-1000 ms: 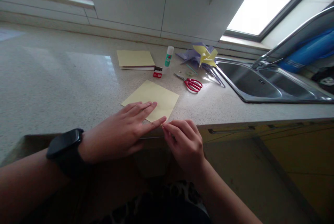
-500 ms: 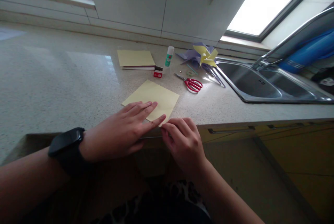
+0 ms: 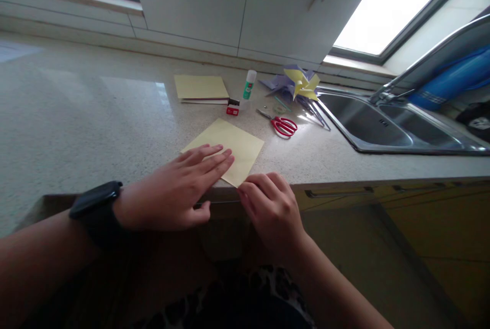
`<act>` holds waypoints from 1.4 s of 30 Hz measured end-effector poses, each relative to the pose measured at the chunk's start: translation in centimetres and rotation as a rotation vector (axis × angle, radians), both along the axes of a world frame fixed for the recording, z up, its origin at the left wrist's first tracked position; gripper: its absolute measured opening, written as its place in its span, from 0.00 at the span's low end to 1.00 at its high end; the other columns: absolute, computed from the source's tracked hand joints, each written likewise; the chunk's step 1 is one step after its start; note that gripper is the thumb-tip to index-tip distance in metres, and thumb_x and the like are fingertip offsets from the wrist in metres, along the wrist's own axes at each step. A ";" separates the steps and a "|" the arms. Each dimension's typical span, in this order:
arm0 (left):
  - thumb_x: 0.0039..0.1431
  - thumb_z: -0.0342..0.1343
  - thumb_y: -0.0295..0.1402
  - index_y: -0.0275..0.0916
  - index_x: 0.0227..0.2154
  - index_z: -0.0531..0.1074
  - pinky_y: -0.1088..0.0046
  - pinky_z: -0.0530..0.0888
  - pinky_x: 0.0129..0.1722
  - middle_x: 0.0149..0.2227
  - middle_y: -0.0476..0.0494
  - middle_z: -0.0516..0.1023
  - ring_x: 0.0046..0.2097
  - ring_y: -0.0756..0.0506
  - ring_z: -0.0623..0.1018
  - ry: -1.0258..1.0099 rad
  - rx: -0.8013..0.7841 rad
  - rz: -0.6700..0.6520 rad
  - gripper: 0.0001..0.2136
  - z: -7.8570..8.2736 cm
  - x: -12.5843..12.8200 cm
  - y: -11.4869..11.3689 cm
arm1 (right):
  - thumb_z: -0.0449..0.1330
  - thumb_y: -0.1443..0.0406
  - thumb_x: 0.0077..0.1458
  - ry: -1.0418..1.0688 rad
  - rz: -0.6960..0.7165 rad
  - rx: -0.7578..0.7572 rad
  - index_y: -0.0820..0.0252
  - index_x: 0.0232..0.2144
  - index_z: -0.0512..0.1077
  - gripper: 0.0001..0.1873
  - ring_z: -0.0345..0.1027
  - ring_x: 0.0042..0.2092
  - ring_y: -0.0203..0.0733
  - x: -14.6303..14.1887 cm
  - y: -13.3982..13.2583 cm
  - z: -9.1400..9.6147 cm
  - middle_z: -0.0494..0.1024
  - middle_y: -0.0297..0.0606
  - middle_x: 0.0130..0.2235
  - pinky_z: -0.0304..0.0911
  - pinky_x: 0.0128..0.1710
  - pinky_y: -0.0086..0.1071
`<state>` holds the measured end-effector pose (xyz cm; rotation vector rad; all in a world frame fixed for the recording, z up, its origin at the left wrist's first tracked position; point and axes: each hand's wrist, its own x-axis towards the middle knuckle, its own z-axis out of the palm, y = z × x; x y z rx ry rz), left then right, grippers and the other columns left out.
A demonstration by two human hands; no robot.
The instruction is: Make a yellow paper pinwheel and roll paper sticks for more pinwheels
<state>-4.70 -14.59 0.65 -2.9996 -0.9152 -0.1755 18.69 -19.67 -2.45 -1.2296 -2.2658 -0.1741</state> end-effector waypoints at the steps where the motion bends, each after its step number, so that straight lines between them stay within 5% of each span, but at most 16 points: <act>1: 0.60 0.51 0.34 0.33 0.71 0.47 0.60 0.47 0.72 0.74 0.38 0.50 0.74 0.41 0.47 0.006 -0.004 -0.001 0.37 0.2 -0.2 0.2 | 0.59 0.68 0.65 -0.002 0.001 0.002 0.59 0.36 0.75 0.04 0.65 0.40 0.42 0.1 0.0 0.0 0.78 0.38 0.39 0.64 0.44 0.39; 9: 0.70 0.45 0.42 0.39 0.71 0.50 0.60 0.49 0.71 0.73 0.41 0.51 0.73 0.41 0.53 0.079 0.022 0.059 0.30 -0.2 -1.6 2.3 | 0.58 0.68 0.65 -0.016 0.019 0.023 0.59 0.36 0.75 0.06 0.65 0.39 0.42 0.2 0.2 -0.1 0.78 0.37 0.38 0.64 0.43 0.39; 37: 0.69 0.46 0.40 0.37 0.70 0.52 0.58 0.51 0.71 0.72 0.39 0.54 0.72 0.40 0.54 0.039 0.051 0.053 0.30 -0.5 -1.4 2.1 | 0.62 0.69 0.62 0.002 -0.046 0.163 0.62 0.52 0.76 0.16 0.67 0.42 0.45 -0.4 0.0 -1.7 0.81 0.41 0.44 0.65 0.44 0.43; 42: 0.69 0.47 0.36 0.35 0.71 0.49 0.60 0.47 0.72 0.74 0.40 0.48 0.74 0.41 0.48 -0.017 0.115 -0.080 0.31 -0.1 -0.8 1.2 | 0.62 0.70 0.61 -0.001 -0.060 0.144 0.62 0.53 0.75 0.18 0.66 0.43 0.46 -0.4 -0.2 -2.0 0.80 0.42 0.45 0.65 0.45 0.43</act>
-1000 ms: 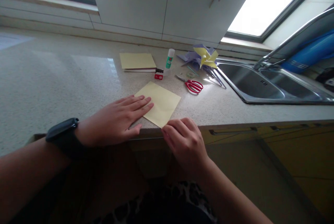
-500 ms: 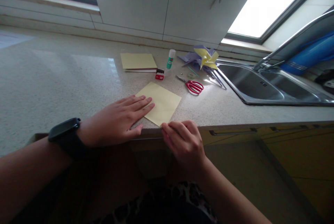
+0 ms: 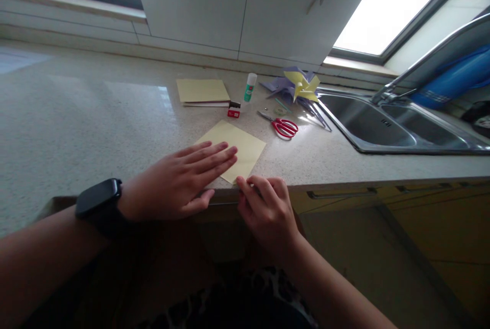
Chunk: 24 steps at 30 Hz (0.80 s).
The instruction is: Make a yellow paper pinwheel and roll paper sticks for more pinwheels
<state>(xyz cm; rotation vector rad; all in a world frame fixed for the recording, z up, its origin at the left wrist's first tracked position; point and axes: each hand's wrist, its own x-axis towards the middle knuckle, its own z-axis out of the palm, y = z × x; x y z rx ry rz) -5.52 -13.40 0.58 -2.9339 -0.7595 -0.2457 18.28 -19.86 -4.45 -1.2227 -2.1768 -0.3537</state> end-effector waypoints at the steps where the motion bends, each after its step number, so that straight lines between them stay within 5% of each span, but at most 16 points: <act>1: 0.68 0.47 0.36 0.35 0.71 0.48 0.60 0.47 0.72 0.73 0.40 0.48 0.74 0.41 0.48 -0.001 -0.008 -0.036 0.31 0.0 0.1 -0.1 | 0.61 0.70 0.61 0.002 0.002 -0.004 0.62 0.54 0.75 0.18 0.66 0.43 0.46 0.0 0.0 0.0 0.80 0.42 0.45 0.65 0.45 0.43; 7: 0.68 0.51 0.39 0.38 0.70 0.54 0.62 0.52 0.71 0.71 0.39 0.56 0.72 0.40 0.56 0.008 -0.117 -0.069 0.31 -0.4 0.5 -0.2 | 0.60 0.70 0.61 -0.016 -0.018 -0.020 0.63 0.54 0.74 0.19 0.65 0.45 0.48 -0.1 -0.1 0.0 0.79 0.43 0.49 0.65 0.47 0.44; 17: 0.67 0.52 0.38 0.30 0.70 0.50 0.63 0.52 0.71 0.72 0.31 0.53 0.73 0.40 0.54 0.009 -0.139 -0.034 0.33 -0.3 0.8 -0.6 | 0.59 0.68 0.60 -0.104 -0.114 -0.019 0.64 0.58 0.70 0.24 0.62 0.46 0.51 -1.0 0.0 0.3 0.77 0.45 0.54 0.62 0.46 0.47; 24: 0.67 0.52 0.37 0.34 0.68 0.55 0.61 0.53 0.72 0.72 0.34 0.54 0.73 0.42 0.52 -0.015 -0.181 -0.060 0.30 0.1 0.7 -0.6 | 0.61 0.66 0.56 -0.143 -0.143 -0.092 0.62 0.58 0.69 0.27 0.60 0.44 0.53 -1.0 0.4 0.6 0.76 0.44 0.54 0.59 0.44 0.49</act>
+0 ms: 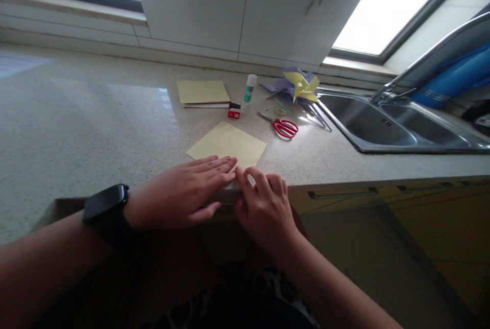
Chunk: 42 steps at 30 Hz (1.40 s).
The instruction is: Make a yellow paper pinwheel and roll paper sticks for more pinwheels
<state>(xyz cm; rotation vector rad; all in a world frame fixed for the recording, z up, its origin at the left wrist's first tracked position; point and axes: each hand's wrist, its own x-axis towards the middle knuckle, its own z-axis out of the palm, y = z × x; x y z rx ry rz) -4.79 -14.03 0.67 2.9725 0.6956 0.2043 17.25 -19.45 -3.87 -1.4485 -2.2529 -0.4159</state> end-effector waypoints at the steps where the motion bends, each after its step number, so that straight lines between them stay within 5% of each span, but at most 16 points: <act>1: 0.67 0.52 0.37 0.33 0.68 0.55 0.61 0.52 0.72 0.72 0.34 0.55 0.73 0.42 0.52 0.005 0.003 0.002 0.29 0.0 0.0 0.0 | 0.61 0.66 0.56 0.001 -0.002 -0.012 0.62 0.59 0.69 0.27 0.60 0.44 0.53 0.0 0.0 0.0 0.75 0.44 0.53 0.59 0.44 0.49; 20: 0.64 0.54 0.36 0.34 0.66 0.58 0.60 0.52 0.72 0.72 0.33 0.55 0.73 0.41 0.52 0.028 -0.022 0.004 0.29 0.4 0.0 0.1 | 0.60 0.66 0.59 0.081 0.038 -0.034 0.60 0.63 0.66 0.29 0.64 0.48 0.53 0.1 -0.7 0.3 0.74 0.45 0.54 0.61 0.48 0.48; 28: 0.64 0.54 0.38 0.31 0.66 0.55 0.58 0.55 0.71 0.72 0.29 0.54 0.73 0.38 0.53 0.019 -0.082 0.024 0.31 0.5 -0.3 -0.1 | 0.56 0.69 0.60 0.160 0.151 0.014 0.72 0.62 0.64 0.28 0.60 0.63 0.50 -1.0 -1.6 -0.5 0.72 0.49 0.61 0.54 0.63 0.45; 36: 0.67 0.51 0.34 0.33 0.64 0.56 0.60 0.62 0.68 0.67 0.30 0.63 0.70 0.40 0.61 -0.150 -0.179 0.068 0.25 0.4 -0.3 0.1 | 0.56 0.70 0.60 0.161 0.137 -0.005 0.69 0.58 0.69 0.24 0.66 0.58 0.50 -1.1 -1.5 -0.1 0.76 0.47 0.55 0.57 0.60 0.44; 42: 0.66 0.50 0.32 0.31 0.66 0.55 0.63 0.58 0.69 0.69 0.33 0.61 0.71 0.43 0.59 -0.100 -0.088 0.080 0.27 0.0 -0.1 0.1 | 0.55 0.70 0.61 0.161 0.162 0.003 0.67 0.55 0.71 0.20 0.67 0.56 0.49 -1.0 -1.4 0.2 0.78 0.45 0.52 0.58 0.59 0.43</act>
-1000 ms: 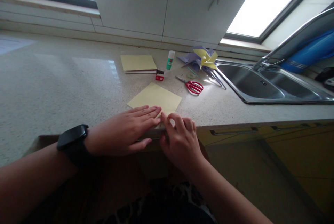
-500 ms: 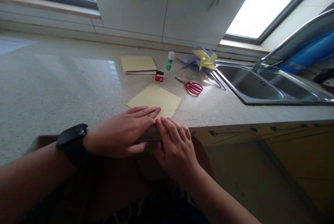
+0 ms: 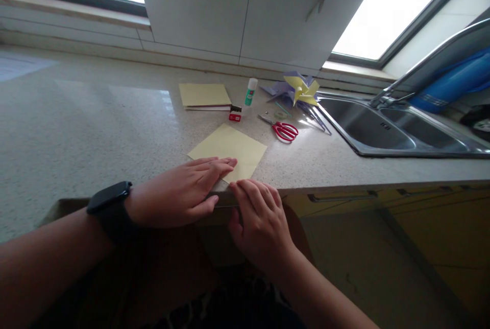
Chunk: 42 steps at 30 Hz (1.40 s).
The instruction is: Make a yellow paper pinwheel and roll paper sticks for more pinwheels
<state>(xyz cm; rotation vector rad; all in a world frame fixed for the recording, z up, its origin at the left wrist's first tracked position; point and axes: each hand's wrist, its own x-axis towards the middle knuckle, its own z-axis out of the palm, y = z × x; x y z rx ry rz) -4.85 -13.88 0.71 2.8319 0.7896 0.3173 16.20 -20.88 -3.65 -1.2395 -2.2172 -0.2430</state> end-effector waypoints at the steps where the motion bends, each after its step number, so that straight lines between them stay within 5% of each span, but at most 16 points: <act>1: 0.67 0.50 0.33 0.31 0.67 0.54 0.63 0.57 0.70 0.70 0.33 0.60 0.71 0.42 0.58 0.019 0.042 0.005 0.28 -0.2 0.1 0.0 | 0.56 0.70 0.61 -0.005 -0.002 -0.003 0.67 0.55 0.70 0.20 0.67 0.56 0.49 0.0 0.0 0.1 0.78 0.45 0.52 0.58 0.59 0.43; 5: 0.67 0.50 0.38 0.30 0.69 0.53 0.60 0.52 0.71 0.72 0.33 0.55 0.73 0.40 0.54 0.100 0.167 0.020 0.31 -0.9 0.2 -0.1 | 0.55 0.70 0.61 -0.024 -0.008 -0.023 0.67 0.55 0.70 0.20 0.67 0.56 0.48 -0.1 0.1 0.4 0.78 0.44 0.53 0.58 0.58 0.43; 20: 0.68 0.48 0.42 0.33 0.71 0.50 0.66 0.48 0.71 0.73 0.38 0.51 0.73 0.44 0.51 0.147 0.142 0.090 0.32 -0.8 0.0 0.4 | 0.58 0.68 0.59 -0.032 -0.005 -0.064 0.68 0.60 0.66 0.27 0.64 0.61 0.50 0.0 0.4 0.2 0.74 0.47 0.59 0.55 0.60 0.44; 42: 0.70 0.46 0.44 0.38 0.70 0.52 0.63 0.49 0.71 0.73 0.40 0.51 0.73 0.43 0.53 0.120 0.145 0.102 0.30 -1.0 -0.3 0.7 | 0.56 0.70 0.62 -0.030 0.035 -0.058 0.62 0.49 0.70 0.13 0.67 0.51 0.47 0.5 0.6 0.4 0.77 0.42 0.48 0.59 0.54 0.43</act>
